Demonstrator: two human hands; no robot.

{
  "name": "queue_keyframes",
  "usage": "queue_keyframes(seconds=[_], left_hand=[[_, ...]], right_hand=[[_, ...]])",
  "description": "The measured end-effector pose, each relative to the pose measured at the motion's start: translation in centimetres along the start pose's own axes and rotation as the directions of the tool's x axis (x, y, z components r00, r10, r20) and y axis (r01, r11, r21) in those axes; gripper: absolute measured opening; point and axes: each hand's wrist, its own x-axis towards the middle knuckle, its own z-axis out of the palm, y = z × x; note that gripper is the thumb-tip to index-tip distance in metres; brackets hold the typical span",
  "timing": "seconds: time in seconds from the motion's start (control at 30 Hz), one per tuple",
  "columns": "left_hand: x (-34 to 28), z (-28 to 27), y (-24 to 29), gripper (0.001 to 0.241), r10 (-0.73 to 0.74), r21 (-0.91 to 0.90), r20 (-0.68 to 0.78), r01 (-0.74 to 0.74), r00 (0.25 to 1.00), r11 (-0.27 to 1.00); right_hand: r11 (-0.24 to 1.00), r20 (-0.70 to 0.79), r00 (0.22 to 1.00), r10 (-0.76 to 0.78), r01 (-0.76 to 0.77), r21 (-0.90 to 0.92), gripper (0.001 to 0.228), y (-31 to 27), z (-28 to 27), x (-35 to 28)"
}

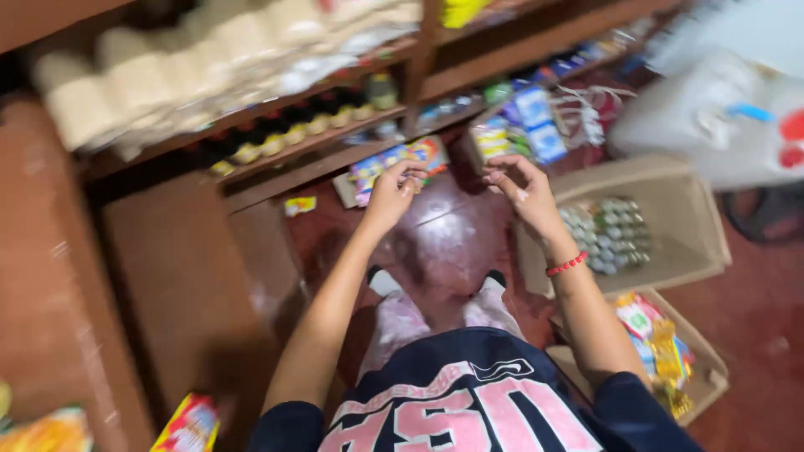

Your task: Picking up canned goods and snack packets from boxes on the floor and arranging them on grocery store shelves.

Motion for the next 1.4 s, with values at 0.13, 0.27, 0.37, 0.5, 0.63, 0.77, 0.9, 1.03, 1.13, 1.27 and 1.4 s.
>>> queue_keyframes(seconds=[0.13,0.27,0.37,0.5,0.63,0.77,0.9,1.03,1.13,1.27,1.4], left_hand=[[3.1,10.9,-1.8,0.037,-0.056,0.046,0.169,0.048,0.984,0.998],[5.7,24.1,-3.6,0.03,-0.013,0.002,0.298,0.013,0.955,1.0],[5.6,32.4,-2.8,0.029,-0.041,-0.009,0.457,0.051,0.889,0.999],[5.9,41.4,-5.1,0.029,-0.1,0.151,0.563,0.016,0.82,0.988],[5.9,47.3,-10.6,0.032,-0.099,0.134,0.675,0.01,0.731,0.991],[5.7,49.7,-14.6,0.027,-0.369,0.239,0.718,0.29,0.59,0.927],[6.3,51.3,-21.7,0.023,-0.38,0.243,0.771,0.315,0.511,0.917],[8.4,53.7,-29.1,0.021,-0.486,0.348,0.732,0.35,0.478,0.869],[10.3,56.2,-35.9,0.02,-0.525,0.41,0.709,0.33,0.471,0.85],[12.7,60.3,-44.6,0.024,-0.519,0.397,0.71,0.338,0.476,0.854],[13.9,62.9,-50.3,0.023,-0.502,0.36,0.704,0.356,0.503,0.862]], right_hand=[[0.995,-0.212,0.975,0.073,-0.057,0.079,0.032,2.4,-10.5,-6.0],[0.993,-0.347,0.933,0.094,-0.065,0.096,0.03,4.8,-20.9,-12.2],[0.986,-0.436,0.893,0.109,-0.041,0.162,0.03,6.9,-27.2,-16.8],[0.958,-0.533,0.819,0.212,-0.065,0.28,0.031,10.7,-34.1,-21.8],[0.91,-0.618,0.713,0.331,-0.07,0.408,0.032,17.8,-38.9,-26.1],[0.854,-0.667,0.591,0.453,-0.072,0.516,0.03,26.8,-40.3,-28.1],[0.813,-0.663,0.526,0.533,-0.101,0.574,0.045,34.9,-39.5,-27.6],[0.873,-0.734,0.525,0.431,-0.037,0.486,0.054,50.4,-38.9,-24.6],[0.832,-0.723,0.436,0.536,-0.126,0.541,0.028,59.8,-38.8,-20.7],[0.855,-0.824,0.375,0.424,-0.464,0.229,0.029,68.7,-41.6,-15.4],[0.734,-0.793,0.53,0.3,-0.659,-0.163,0.049,72.6,-45.9,-11.4]])
